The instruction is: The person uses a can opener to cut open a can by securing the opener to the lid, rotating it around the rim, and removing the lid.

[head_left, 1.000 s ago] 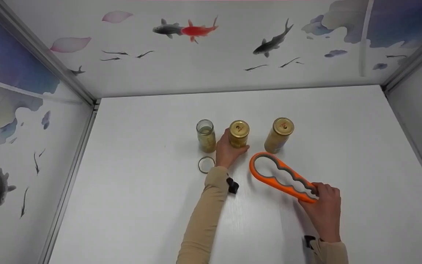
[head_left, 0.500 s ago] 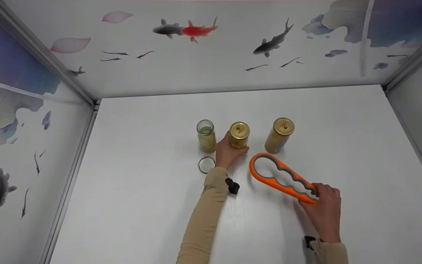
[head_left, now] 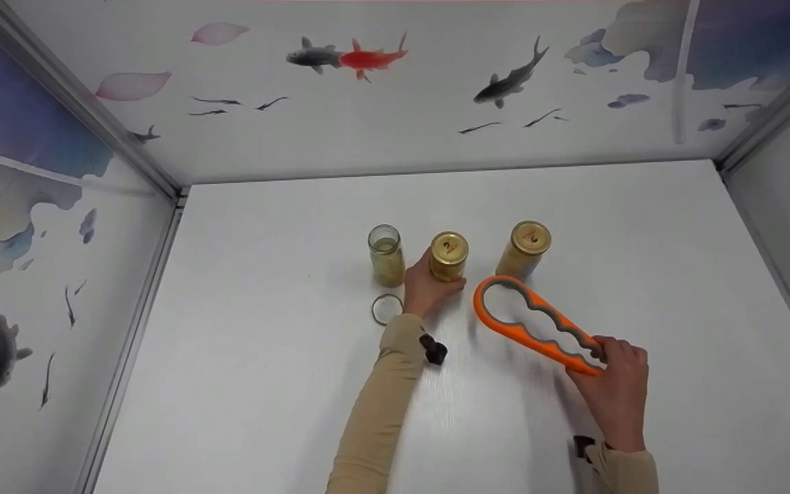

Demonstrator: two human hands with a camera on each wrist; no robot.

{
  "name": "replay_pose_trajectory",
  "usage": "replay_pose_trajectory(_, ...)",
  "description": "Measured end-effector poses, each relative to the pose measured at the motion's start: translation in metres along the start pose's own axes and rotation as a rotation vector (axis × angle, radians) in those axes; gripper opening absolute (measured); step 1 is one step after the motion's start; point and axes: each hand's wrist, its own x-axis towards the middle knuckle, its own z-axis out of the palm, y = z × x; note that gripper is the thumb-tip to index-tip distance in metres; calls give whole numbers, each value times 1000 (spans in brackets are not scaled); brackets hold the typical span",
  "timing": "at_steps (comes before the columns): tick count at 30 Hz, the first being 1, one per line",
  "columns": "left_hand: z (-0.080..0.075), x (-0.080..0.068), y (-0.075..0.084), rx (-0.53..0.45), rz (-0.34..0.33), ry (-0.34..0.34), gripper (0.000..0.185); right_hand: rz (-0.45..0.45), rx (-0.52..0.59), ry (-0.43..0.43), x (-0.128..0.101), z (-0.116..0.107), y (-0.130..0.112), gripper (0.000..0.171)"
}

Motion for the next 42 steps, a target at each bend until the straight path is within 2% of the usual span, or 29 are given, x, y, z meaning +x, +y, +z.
replay_pose_trajectory(8,-3,-5,2,8,15,-46,61,-17,17,53,9,-4,-6,36)
replay_pose_trajectory(12,-6,-10,2,-5,32,-56,63,12,29,81,13,-6,-10,36)
replay_pose_trajectory(19,-9,-18,-1,-5,24,-67,67,59,17,66,16,-8,-16,36)
replay_pose_trajectory(26,-9,-27,0,-34,34,-70,65,40,37,60,17,-5,-20,36)
replay_pose_trajectory(35,-10,-33,0,-25,3,-87,67,39,40,46,19,-2,-28,38)
replay_pose_trajectory(42,-11,-39,-1,-58,17,-102,67,-5,86,50,24,-1,-34,38)
